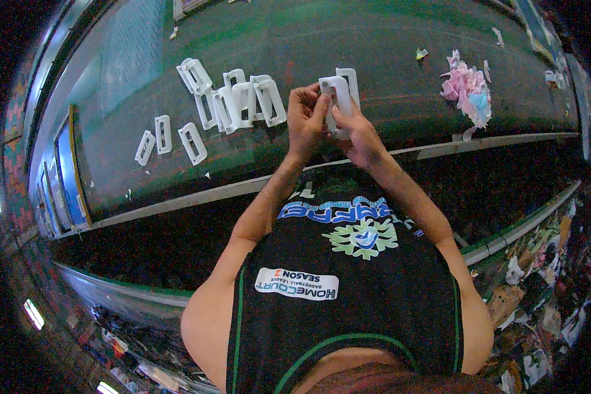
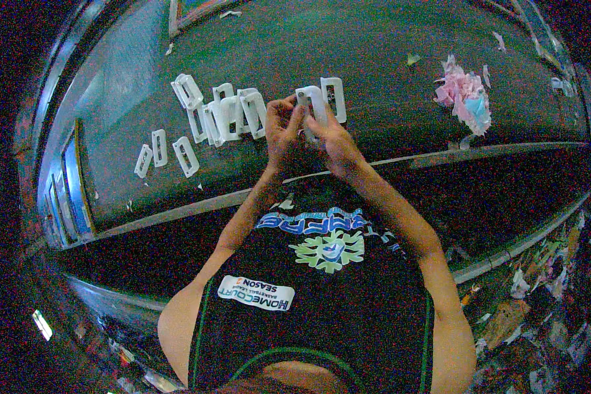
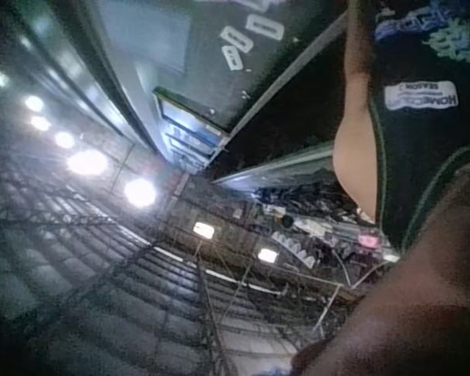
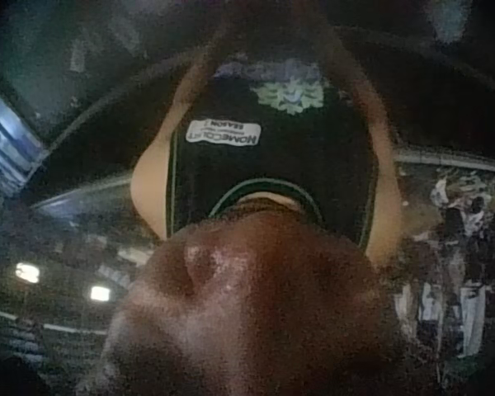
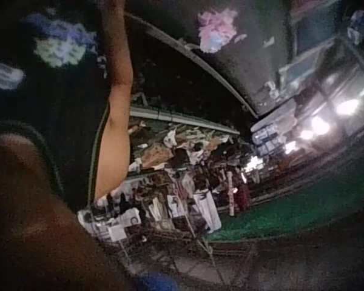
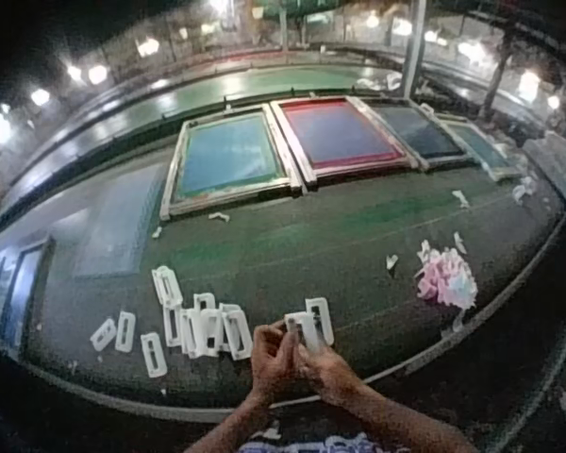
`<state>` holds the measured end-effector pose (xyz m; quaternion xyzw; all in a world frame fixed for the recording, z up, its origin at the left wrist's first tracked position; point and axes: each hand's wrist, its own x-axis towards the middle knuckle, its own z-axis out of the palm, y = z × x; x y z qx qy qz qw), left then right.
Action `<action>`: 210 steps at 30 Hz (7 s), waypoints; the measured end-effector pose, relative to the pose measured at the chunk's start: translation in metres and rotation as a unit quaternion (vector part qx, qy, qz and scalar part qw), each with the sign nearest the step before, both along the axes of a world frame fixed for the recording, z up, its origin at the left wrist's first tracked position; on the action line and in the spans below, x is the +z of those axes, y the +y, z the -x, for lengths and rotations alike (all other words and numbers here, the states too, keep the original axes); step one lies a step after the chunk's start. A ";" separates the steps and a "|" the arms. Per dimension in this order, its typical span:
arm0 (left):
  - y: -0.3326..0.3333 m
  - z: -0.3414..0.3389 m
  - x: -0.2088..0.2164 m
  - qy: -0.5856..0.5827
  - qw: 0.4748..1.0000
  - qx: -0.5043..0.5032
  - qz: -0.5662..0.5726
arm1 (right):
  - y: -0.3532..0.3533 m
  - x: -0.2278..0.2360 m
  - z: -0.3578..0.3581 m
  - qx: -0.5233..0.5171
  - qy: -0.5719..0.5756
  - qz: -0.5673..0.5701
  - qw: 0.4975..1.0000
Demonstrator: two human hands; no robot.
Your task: The person removes white plastic clips from a blue perforated panel and then assembles them with small black components on a green rotating drum. The person handles the clips one at a time, inserting the black pieces into the clips.
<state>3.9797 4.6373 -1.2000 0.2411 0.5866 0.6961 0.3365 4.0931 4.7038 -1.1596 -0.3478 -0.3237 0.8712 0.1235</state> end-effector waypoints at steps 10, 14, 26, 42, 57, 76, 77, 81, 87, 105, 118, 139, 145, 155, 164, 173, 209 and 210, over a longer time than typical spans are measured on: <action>0.011 0.011 -0.004 -0.187 0.979 0.040 -0.074 | -0.002 -0.008 0.021 0.025 -0.029 -0.140 0.989; 0.011 0.010 -0.009 -0.194 0.975 0.036 -0.100 | -0.004 -0.012 0.020 0.003 -0.027 -0.110 0.994; 0.013 0.019 -0.026 -0.361 0.927 0.076 -0.065 | -0.008 -0.032 0.025 0.002 0.000 -0.195 0.981; 0.115 0.111 -0.084 0.301 0.938 0.016 0.170 | 0.005 -0.037 0.012 -0.009 -0.048 -0.115 0.992; 0.113 0.138 -0.086 0.396 0.900 -0.096 0.154 | 0.022 -0.031 0.002 -0.145 0.075 0.027 0.986; -0.006 0.018 -0.018 0.350 0.933 -0.081 -0.025 | 0.019 -0.029 0.017 -0.175 0.048 -0.013 0.983; -0.005 0.018 -0.017 0.334 0.938 -0.088 -0.020 | 0.020 -0.029 0.017 -0.177 0.046 -0.021 0.983; -0.001 0.016 -0.015 0.337 0.935 -0.100 -0.049 | 0.024 -0.030 0.017 -0.184 0.042 -0.012 0.982; 0.004 0.014 -0.017 0.257 0.953 -0.161 0.000 | 0.030 -0.040 0.021 -0.194 0.043 -0.008 0.980; 0.017 0.008 -0.063 -0.509 0.859 -0.014 -0.055 | 0.017 -0.061 0.037 -0.062 -0.113 -0.360 0.924; 0.043 0.062 -0.048 0.300 0.937 -0.066 0.163 | 0.023 -0.048 0.040 -0.210 -0.056 -0.269 0.938; 0.044 0.152 -0.066 0.433 0.885 0.001 0.172 | 0.134 -0.108 0.128 0.145 -0.218 -0.436 0.861; -0.022 0.180 -0.012 0.467 0.841 0.012 0.274 | 0.138 -0.101 0.145 0.151 -0.227 -0.477 0.835; -0.060 0.122 -0.008 0.410 0.758 -0.068 0.503 | 0.141 -0.103 0.119 0.087 -0.231 -0.697 0.673; -0.058 0.110 -0.020 0.414 0.774 -0.038 0.477 | 0.065 -0.065 0.071 0.076 -0.148 -0.669 0.724; -0.055 0.061 0.041 0.158 0.961 -0.049 0.222 | -0.001 -0.036 0.045 0.151 0.016 -0.210 0.966; -0.008 0.030 -0.020 -0.507 0.847 0.054 -0.152 | -0.004 -0.042 0.016 0.129 -0.054 -0.332 0.933; -0.005 0.028 -0.020 -0.496 0.850 0.077 -0.159 | -0.003 -0.044 0.018 0.129 -0.063 -0.349 0.926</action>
